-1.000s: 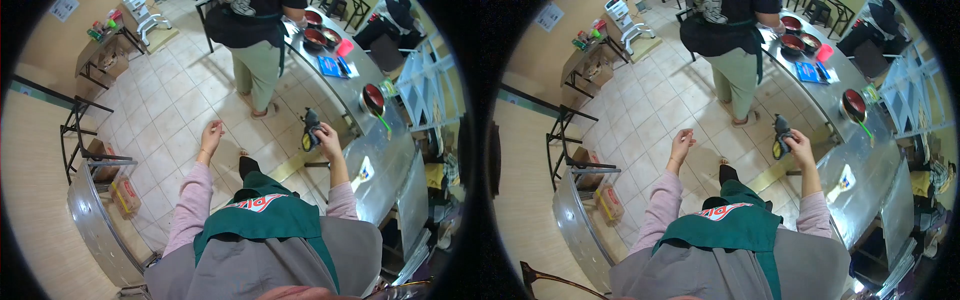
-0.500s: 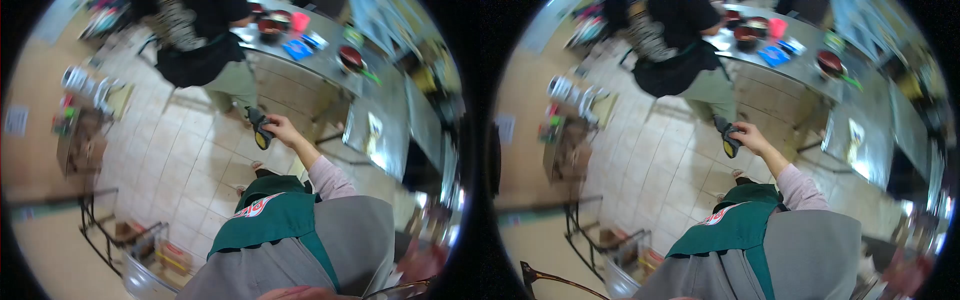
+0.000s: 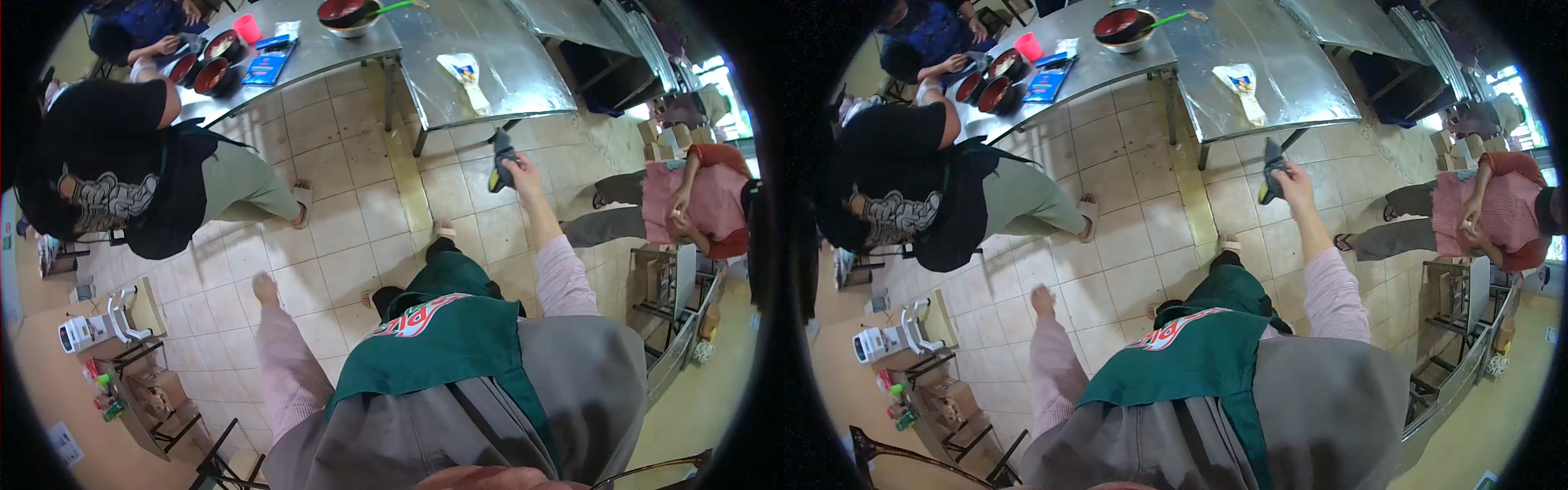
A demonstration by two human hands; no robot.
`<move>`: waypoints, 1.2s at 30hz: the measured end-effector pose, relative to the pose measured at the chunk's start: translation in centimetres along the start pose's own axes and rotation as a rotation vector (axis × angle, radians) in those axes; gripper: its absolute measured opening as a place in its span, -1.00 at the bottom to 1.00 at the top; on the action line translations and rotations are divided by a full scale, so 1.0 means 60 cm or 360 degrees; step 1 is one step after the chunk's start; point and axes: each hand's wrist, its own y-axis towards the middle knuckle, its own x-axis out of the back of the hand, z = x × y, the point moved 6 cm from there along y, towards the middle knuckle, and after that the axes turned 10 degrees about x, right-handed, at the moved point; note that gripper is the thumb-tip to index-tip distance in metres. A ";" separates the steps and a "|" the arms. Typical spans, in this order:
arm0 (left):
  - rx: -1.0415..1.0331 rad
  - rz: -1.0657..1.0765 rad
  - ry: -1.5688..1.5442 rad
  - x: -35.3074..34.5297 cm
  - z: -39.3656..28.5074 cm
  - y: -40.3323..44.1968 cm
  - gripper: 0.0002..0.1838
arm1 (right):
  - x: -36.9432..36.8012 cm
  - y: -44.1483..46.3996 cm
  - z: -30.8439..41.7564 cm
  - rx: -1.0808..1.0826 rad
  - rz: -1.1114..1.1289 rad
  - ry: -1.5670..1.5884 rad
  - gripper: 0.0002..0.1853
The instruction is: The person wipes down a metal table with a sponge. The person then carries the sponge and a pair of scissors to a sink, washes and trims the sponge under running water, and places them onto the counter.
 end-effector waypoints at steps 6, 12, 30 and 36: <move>-0.0108 0.0476 -0.0084 -0.437 -0.395 -0.164 -0.77 | 0.228 0.205 -0.012 0.0611 -0.0629 -0.1163 -0.64; -0.0407 0.0969 0.0439 -0.950 -0.564 -0.352 -0.30 | 0.241 0.418 -0.005 0.0726 -0.0727 -0.1582 -0.58; -0.0412 0.0898 0.0155 -1.109 -0.610 -0.328 -0.52 | 0.133 0.549 -0.129 0.0394 -0.0294 -0.1972 -0.27; -0.0376 0.1149 0.0085 -1.137 -0.668 -0.324 -0.44 | 0.111 0.538 -0.097 0.0461 -0.0326 -0.1923 -0.36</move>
